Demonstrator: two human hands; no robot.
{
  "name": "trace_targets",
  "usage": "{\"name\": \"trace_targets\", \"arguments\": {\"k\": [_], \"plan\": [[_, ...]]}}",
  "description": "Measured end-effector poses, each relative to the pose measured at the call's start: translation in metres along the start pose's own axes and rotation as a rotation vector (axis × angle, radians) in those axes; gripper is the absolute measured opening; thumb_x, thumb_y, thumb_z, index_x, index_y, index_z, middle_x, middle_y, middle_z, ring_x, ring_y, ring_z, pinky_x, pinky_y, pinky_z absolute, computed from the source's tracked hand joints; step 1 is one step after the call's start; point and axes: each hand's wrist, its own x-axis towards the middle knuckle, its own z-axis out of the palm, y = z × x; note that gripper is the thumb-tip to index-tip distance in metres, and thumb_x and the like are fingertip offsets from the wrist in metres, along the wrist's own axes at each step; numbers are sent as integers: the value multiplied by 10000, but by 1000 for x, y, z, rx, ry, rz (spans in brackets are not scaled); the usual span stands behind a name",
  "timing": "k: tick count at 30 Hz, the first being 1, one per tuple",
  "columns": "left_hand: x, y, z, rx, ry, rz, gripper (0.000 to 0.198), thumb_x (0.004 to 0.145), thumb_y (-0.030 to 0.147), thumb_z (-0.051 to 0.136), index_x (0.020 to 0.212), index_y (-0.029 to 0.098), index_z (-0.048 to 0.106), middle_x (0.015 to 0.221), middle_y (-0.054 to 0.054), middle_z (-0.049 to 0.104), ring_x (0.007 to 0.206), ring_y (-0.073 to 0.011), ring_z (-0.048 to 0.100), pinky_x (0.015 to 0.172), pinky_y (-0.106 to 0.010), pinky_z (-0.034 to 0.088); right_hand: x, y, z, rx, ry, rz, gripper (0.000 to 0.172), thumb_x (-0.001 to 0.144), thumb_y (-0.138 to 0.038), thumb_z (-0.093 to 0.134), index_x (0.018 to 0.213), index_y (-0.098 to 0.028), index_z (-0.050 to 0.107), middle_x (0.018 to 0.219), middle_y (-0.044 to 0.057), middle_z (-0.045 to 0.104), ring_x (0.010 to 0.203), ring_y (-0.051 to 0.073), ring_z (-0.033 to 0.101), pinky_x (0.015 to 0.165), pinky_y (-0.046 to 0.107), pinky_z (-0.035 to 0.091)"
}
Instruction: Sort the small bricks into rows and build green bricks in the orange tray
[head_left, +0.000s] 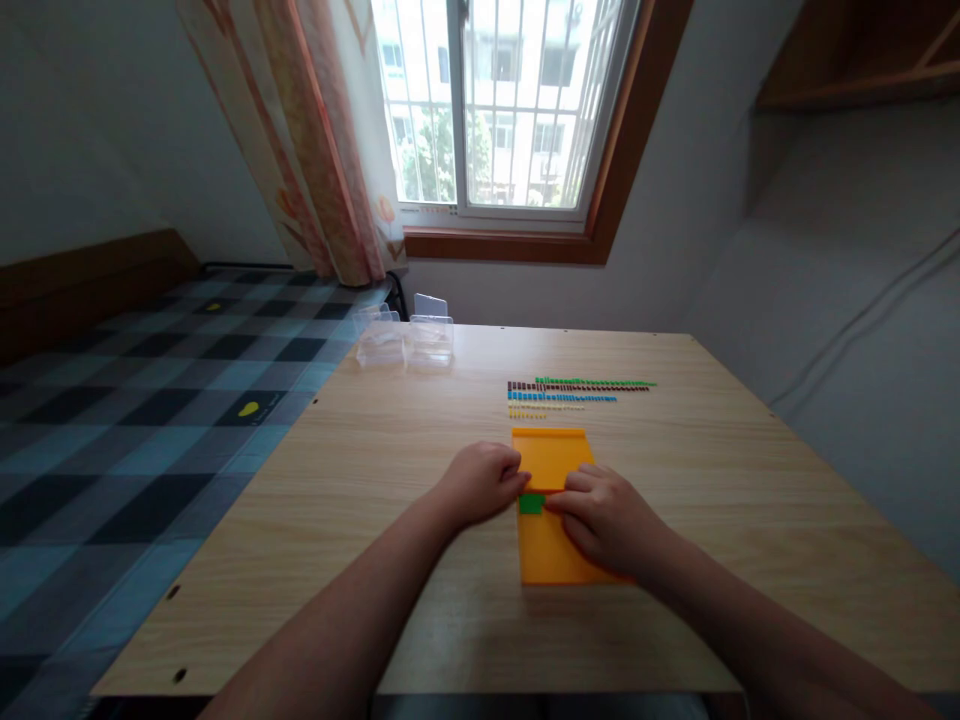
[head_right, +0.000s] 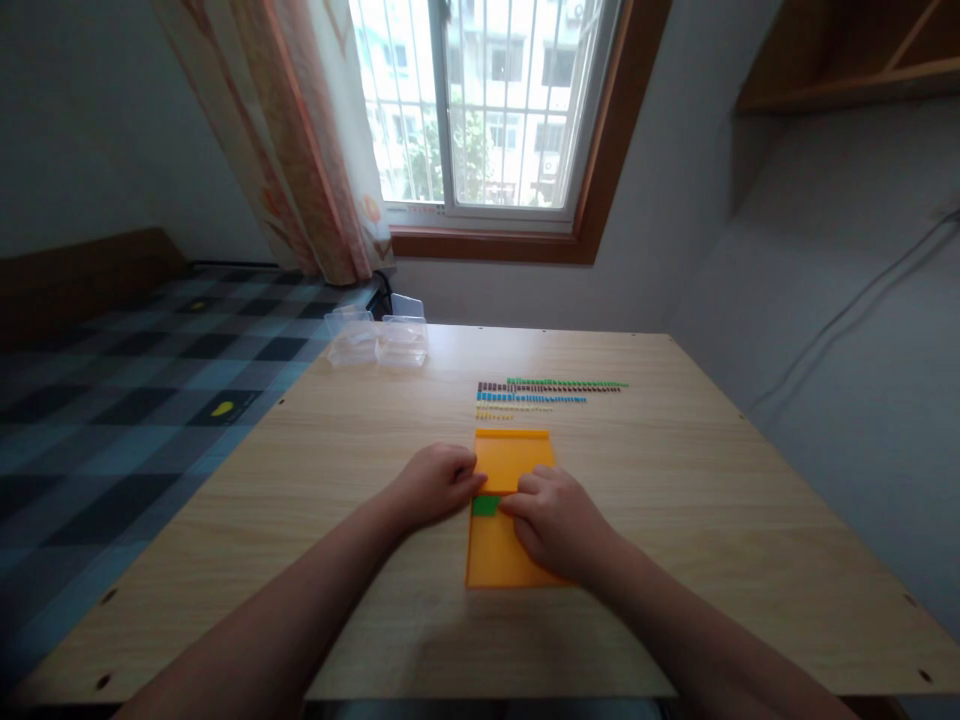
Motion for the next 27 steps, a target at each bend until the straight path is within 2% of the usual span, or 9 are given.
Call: {"name": "trace_targets", "arguments": {"k": [12, 27], "plan": [[0, -1, 1, -1, -2, -8, 317, 857, 322, 609, 589, 185, 508, 616, 3, 561, 592, -139, 445, 571, -284, 252, 1, 1, 1, 31, -25, 21, 218, 883, -111, 576, 941, -213, 760, 831, 51, 674, 784, 190, 552, 730, 316, 394], [1, 0, 1, -9, 6, -18, 334, 848, 331, 597, 580, 185, 461, 588, 14, 508, 570, -130, 397, 570, -288, 229, 3, -7, -1, 103, 1, 67, 194, 888, -128, 576, 928, -195, 754, 823, 51, 705, 770, 190, 576, 732, 322, 417]]}}
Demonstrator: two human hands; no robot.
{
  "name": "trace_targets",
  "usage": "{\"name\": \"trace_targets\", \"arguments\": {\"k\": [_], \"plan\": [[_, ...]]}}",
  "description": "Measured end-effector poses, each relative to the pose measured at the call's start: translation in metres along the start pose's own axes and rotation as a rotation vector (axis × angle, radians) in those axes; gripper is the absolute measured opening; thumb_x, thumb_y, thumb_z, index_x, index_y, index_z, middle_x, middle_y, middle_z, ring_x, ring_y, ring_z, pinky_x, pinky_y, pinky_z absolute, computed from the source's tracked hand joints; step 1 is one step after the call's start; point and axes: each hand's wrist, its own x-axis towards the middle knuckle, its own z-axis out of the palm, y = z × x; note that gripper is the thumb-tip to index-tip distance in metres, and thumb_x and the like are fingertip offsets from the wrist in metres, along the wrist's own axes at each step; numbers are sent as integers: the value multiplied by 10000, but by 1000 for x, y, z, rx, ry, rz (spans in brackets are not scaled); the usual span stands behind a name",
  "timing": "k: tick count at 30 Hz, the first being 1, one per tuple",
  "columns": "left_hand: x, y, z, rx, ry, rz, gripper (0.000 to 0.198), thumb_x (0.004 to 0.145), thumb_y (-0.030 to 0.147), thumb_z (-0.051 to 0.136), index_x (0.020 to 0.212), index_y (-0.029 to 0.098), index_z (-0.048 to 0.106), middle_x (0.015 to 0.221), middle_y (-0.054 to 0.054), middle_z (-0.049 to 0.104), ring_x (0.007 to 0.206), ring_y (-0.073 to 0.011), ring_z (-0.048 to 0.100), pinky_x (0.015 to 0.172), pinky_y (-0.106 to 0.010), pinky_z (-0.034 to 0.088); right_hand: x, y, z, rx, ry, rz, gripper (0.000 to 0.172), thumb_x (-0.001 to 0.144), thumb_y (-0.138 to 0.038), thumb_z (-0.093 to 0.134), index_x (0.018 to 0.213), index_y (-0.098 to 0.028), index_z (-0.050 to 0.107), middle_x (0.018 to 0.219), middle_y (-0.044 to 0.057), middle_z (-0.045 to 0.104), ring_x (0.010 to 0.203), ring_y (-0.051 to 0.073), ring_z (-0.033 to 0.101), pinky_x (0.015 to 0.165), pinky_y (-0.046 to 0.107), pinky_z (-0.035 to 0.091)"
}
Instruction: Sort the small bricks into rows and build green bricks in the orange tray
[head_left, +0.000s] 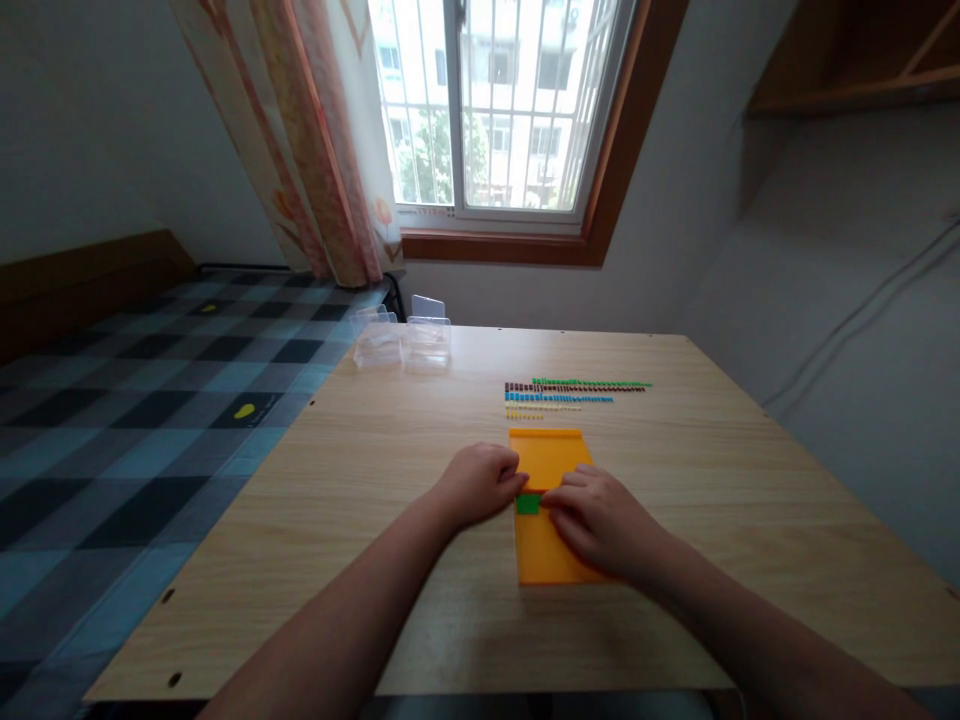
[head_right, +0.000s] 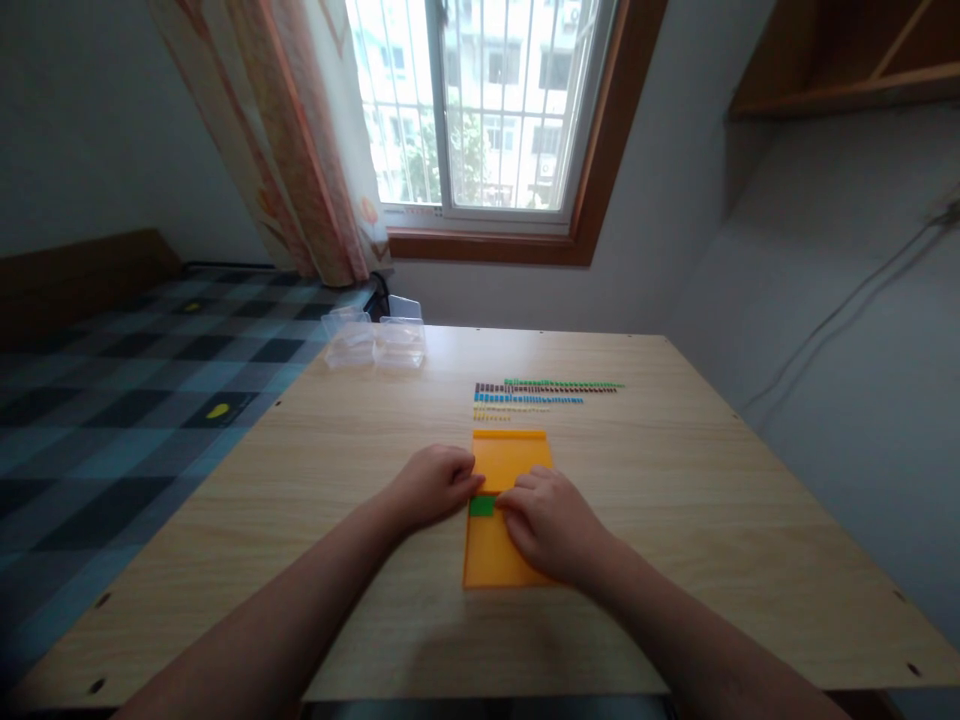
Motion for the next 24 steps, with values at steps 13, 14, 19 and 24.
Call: {"name": "trace_targets", "arguments": {"k": [13, 14, 19, 24], "plan": [[0, -2, 1, -4, 8, 7, 331, 850, 330, 607, 587, 182, 472, 590, 14, 523, 569, -126, 401, 568, -281, 225, -4, -4, -13, -92, -160, -64, 229, 970, -185, 522, 1054, -211, 734, 875, 55, 706, 794, 187, 582, 751, 318, 415], [0, -2, 1, -8, 11, 7, 334, 850, 329, 607, 586, 181, 467, 587, 14, 518, 567, -125, 398, 568, -281, 223, -5, -4, -14, -107, -169, -73, 231, 975, -191, 518, 1073, -210, 727, 879, 56, 706, 792, 189, 582, 753, 321, 417], [-1, -1, 0, -27, 4, -1, 329, 843, 320, 609, 587, 180, 458, 591, 14, 517, 573, -125, 403, 570, -280, 226, -7, -4, -15, -126, -180, -102, 239, 977, -180, 511, 1113, -199, 707, 941, 67, 709, 810, 196, 585, 768, 327, 431], [-1, 0, -1, -20, -8, -9, 330, 847, 326, 605, 589, 181, 459, 595, 15, 518, 573, -124, 406, 565, -283, 230, -7, -1, -17, -81, -194, -109, 258, 987, -174, 495, 1150, -207, 693, 957, 57, 708, 831, 193, 594, 767, 318, 433]]}}
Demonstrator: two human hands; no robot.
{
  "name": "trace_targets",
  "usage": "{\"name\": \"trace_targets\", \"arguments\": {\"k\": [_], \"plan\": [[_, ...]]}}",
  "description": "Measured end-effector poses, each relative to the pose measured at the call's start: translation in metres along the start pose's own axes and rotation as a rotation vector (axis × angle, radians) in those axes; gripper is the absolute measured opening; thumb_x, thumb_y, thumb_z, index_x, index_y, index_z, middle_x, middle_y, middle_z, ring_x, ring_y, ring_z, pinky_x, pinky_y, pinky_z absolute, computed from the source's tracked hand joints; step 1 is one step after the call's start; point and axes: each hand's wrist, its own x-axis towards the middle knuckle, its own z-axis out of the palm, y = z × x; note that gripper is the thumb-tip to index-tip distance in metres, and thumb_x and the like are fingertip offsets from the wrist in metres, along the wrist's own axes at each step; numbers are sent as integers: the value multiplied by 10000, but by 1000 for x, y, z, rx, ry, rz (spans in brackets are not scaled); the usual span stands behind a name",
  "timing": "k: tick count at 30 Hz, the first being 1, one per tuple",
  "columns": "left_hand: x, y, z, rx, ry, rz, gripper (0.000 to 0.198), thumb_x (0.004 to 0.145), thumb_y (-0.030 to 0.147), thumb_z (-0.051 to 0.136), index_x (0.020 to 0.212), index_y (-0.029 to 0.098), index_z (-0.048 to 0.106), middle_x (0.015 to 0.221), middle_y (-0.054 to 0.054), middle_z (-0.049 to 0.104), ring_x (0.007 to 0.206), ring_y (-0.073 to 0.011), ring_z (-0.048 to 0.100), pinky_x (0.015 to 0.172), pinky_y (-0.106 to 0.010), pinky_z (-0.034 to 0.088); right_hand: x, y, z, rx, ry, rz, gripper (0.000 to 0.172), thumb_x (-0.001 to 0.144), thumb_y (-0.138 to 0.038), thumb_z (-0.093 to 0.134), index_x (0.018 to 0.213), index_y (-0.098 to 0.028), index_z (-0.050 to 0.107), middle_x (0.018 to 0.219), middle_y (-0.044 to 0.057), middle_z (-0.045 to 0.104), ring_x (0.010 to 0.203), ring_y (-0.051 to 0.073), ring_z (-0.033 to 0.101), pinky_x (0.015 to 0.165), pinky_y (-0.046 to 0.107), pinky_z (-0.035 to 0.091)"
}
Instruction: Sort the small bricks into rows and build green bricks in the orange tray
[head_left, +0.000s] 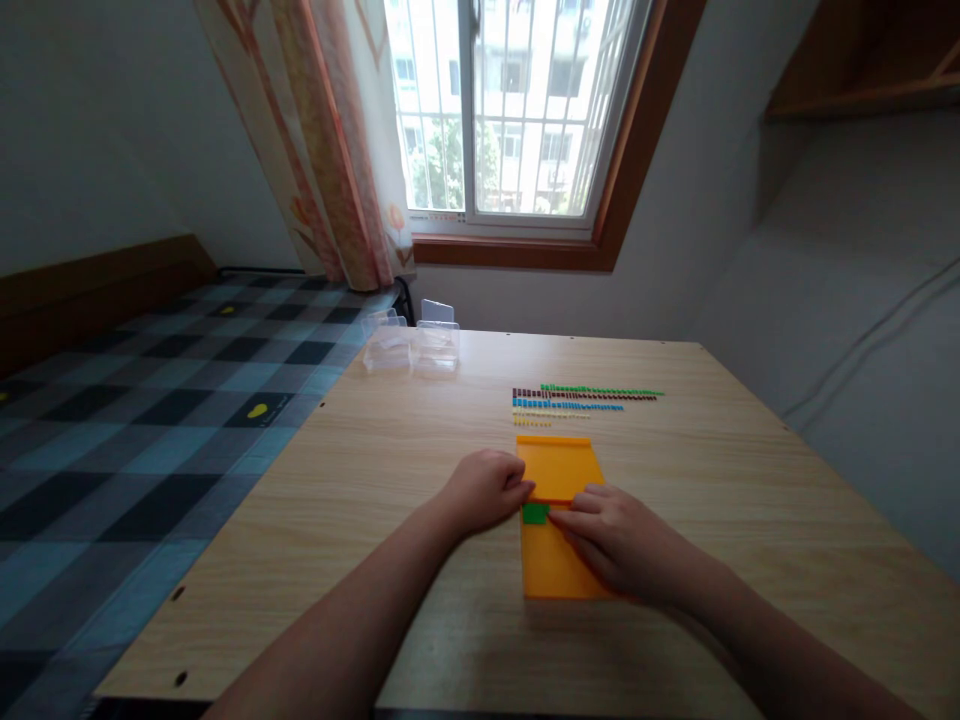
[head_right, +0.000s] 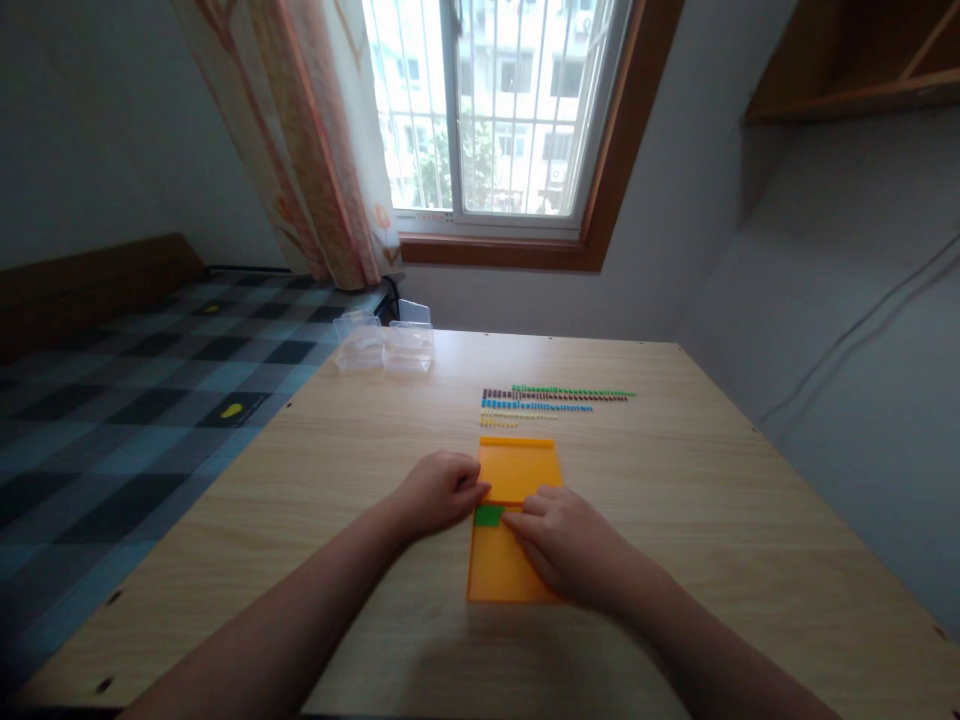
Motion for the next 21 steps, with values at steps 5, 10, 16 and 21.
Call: {"name": "trace_targets", "arguments": {"k": [5, 10, 16, 21], "plan": [[0, 0, 0, 11, -5, 5, 322, 851, 321, 606, 590, 182, 477, 599, 18, 516, 575, -125, 416, 564, -285, 247, 0, 1, 0, 1, 2, -3, 234, 989, -177, 493, 1070, -206, 711, 916, 55, 701, 810, 187, 587, 743, 312, 423], [0, -1, 0, 22, -10, 5, 314, 862, 332, 602, 599, 185, 512, 613, 10, 542, 585, -133, 435, 570, -285, 261, 1, 3, 5, -14, 16, 2, 219, 987, -179, 499, 1036, -206, 711, 899, 52, 696, 799, 185, 585, 735, 313, 417], [1, 0, 1, 41, -16, 5, 310, 873, 339, 595, 610, 184, 543, 630, -4, 575, 598, -141, 450, 576, -285, 254, 4, 4, 10, -47, 21, 28, 225, 979, -176, 505, 1070, -197, 710, 941, 65, 701, 820, 196, 589, 749, 316, 423], [1, 0, 0, 33, -6, 11, 313, 868, 336, 595, 601, 184, 533, 613, 1, 548, 585, -137, 431, 574, -288, 253, 4, 5, 13, -50, 34, 38, 234, 984, -180, 502, 1093, -196, 709, 957, 68, 699, 841, 197, 601, 776, 320, 434]]}}
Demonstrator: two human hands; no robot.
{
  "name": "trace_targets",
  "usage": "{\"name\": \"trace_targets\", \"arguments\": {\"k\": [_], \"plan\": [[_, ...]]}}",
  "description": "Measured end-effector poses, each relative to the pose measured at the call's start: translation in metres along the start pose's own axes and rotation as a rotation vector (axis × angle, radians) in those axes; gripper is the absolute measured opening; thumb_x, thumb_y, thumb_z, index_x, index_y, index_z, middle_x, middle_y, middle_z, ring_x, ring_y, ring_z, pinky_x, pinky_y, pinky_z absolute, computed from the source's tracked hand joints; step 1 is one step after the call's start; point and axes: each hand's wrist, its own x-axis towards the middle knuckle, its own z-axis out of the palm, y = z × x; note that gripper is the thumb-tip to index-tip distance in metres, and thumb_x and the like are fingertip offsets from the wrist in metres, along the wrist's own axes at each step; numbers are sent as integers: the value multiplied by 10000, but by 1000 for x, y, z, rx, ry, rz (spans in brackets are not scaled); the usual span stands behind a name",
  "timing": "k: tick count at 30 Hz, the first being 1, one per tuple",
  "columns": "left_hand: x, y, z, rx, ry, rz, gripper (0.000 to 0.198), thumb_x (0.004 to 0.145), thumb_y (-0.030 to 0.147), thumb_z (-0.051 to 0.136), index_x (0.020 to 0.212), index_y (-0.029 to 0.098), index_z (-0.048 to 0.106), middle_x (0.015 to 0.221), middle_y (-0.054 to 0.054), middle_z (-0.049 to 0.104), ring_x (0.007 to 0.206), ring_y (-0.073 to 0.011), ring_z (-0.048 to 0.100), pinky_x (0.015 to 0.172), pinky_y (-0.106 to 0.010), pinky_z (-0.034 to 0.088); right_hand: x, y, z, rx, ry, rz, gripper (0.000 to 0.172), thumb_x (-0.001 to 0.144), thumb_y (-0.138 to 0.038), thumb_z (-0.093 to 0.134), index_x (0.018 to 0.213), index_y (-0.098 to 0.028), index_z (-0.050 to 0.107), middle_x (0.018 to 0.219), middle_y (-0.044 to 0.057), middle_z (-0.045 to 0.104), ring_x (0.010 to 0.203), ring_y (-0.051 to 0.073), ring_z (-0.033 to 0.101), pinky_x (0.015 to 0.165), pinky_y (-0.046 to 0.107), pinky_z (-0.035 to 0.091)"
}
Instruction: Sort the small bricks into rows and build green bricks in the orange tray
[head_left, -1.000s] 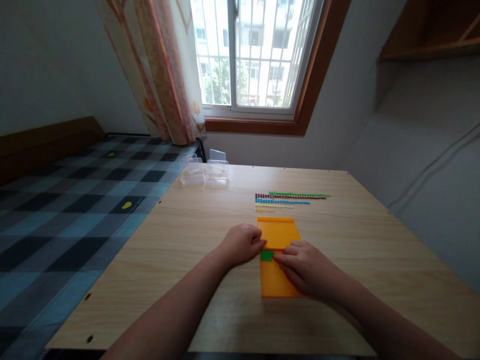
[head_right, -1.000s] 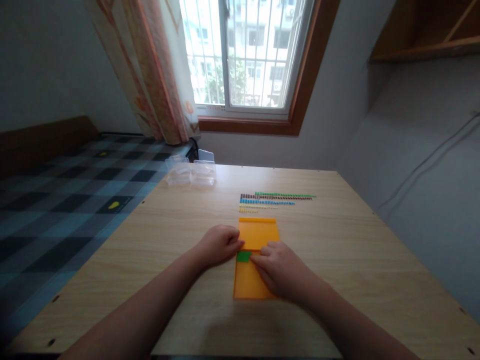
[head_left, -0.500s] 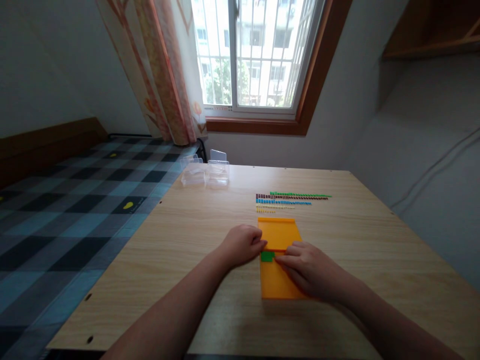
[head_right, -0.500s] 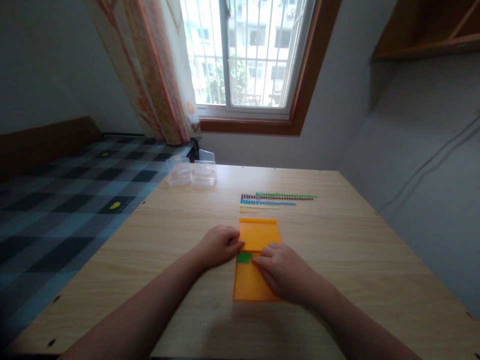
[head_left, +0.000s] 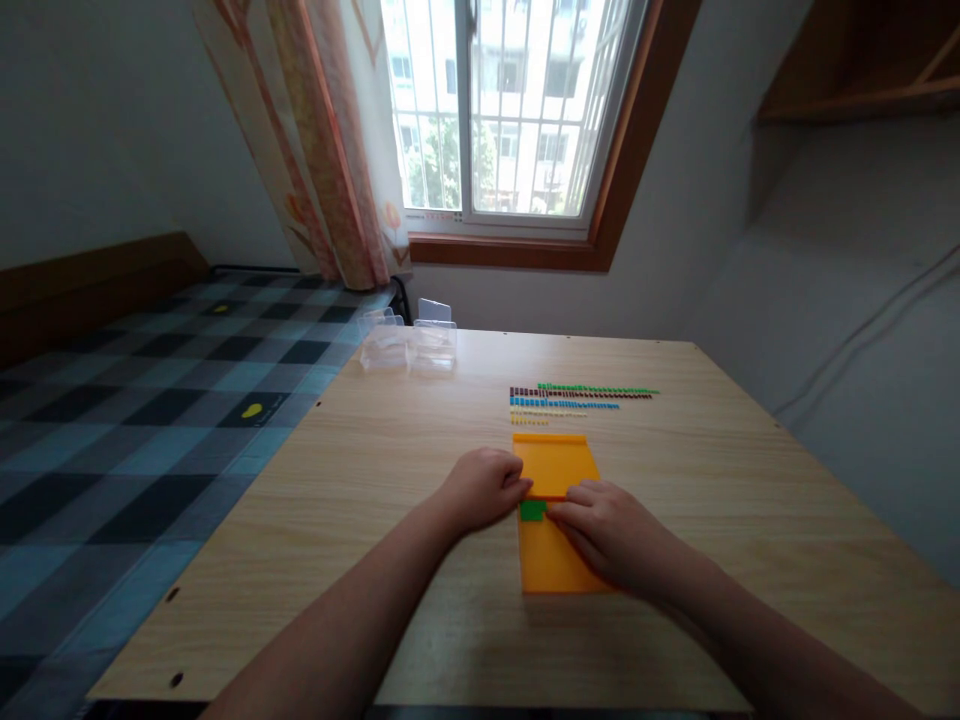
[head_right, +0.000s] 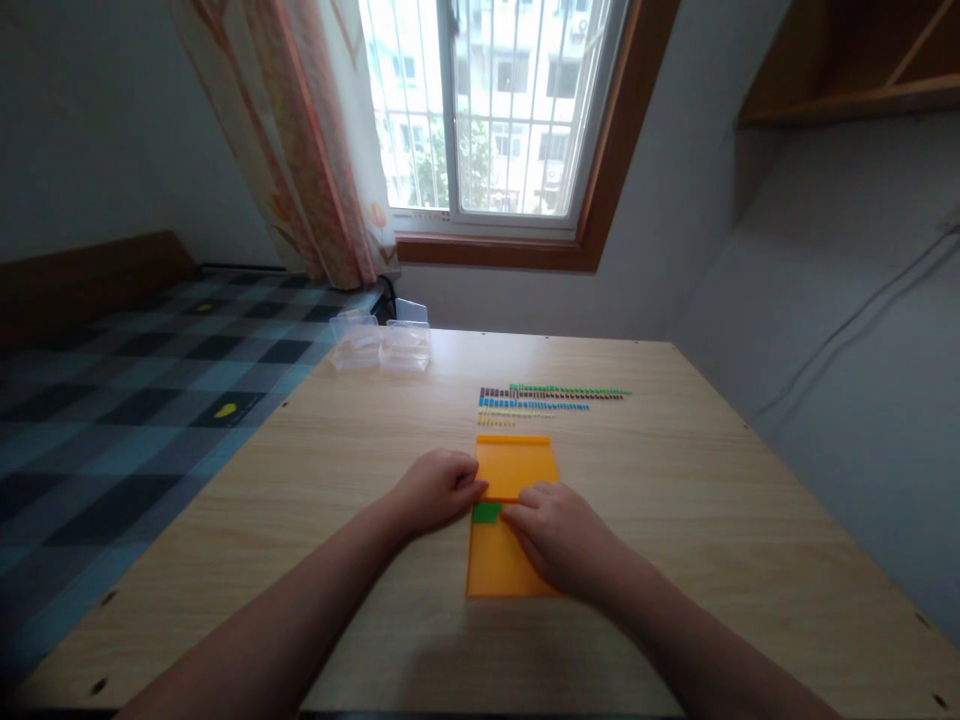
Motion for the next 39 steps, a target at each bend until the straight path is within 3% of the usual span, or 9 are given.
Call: {"name": "trace_targets", "arguments": {"k": [13, 19, 24, 26, 28, 33, 39], "plan": [[0, 0, -2, 3, -11, 1, 307, 870, 338, 603, 611, 184, 546, 627, -1, 569, 594, -141, 453, 572, -290, 258, -1, -4, -3, -5, 5, 9, 218, 969, -167, 505, 1008, -200, 717, 898, 56, 692, 799, 181, 598, 739, 305, 417], [-1, 2, -4, 0, -22, -20, 306, 865, 341, 602, 610, 186, 535, 646, -7, 592, 617, -148, 482, 574, -288, 259, 5, 17, -22, -57, 130, 3, 232, 986, -207, 502, 972, -201, 734, 857, 60, 688, 778, 182, 579, 723, 304, 403], [-3, 4, -6, -51, -15, -56, 165, 838, 308, 613, 721, 197, 579, 732, -6, 653, 652, -154, 530, 581, -275, 291, 47, 65, -45, -71, 229, 85, 230, 960, -213, 544, 949, -190, 773, 911, 79, 730, 882, 207, 627, 807, 308, 442], [-3, 4, -6, -84, -7, -79, 71, 827, 270, 605, 862, 211, 623, 782, -1, 680, 685, -162, 569, 596, -271, 331, 75, 88, -52, -46, 229, 220, 243, 953, -220, 550, 975, -190, 791, 943, 79, 750, 898, 205, 648, 806, 291, 450], [-3, 4, -6, -103, -14, -87, 173, 829, 236, 582, 991, 221, 641, 819, -2, 702, 729, -174, 608, 628, -271, 376, 105, 110, -55, 4, 156, 375, 221, 924, -251, 602, 989, -201, 807, 1003, 72, 768, 910, 200, 667, 803, 270, 453], [-3, -1, -3, -93, -26, -57, 227, 815, 200, 558, 1000, 233, 685, 917, -30, 740, 858, -209, 659, 720, -288, 439, 162, 154, -50, 57, 100, 487, 251, 888, -226, 615, 1016, -150, 817, 947, 83, 792, 817, 177, 687, 720, 235, 448], [-6, -2, -1, -106, -3, -47, 173, 855, 249, 555, 968, 256, 686, 885, -11, 741, 800, -201, 653, 684, -289, 425, 183, 174, -31, 138, -19, 540, 229, 814, -231, 687, 965, -127, 825, 864, 77, 793, 746, 158, 676, 647, 211, 436]]}}
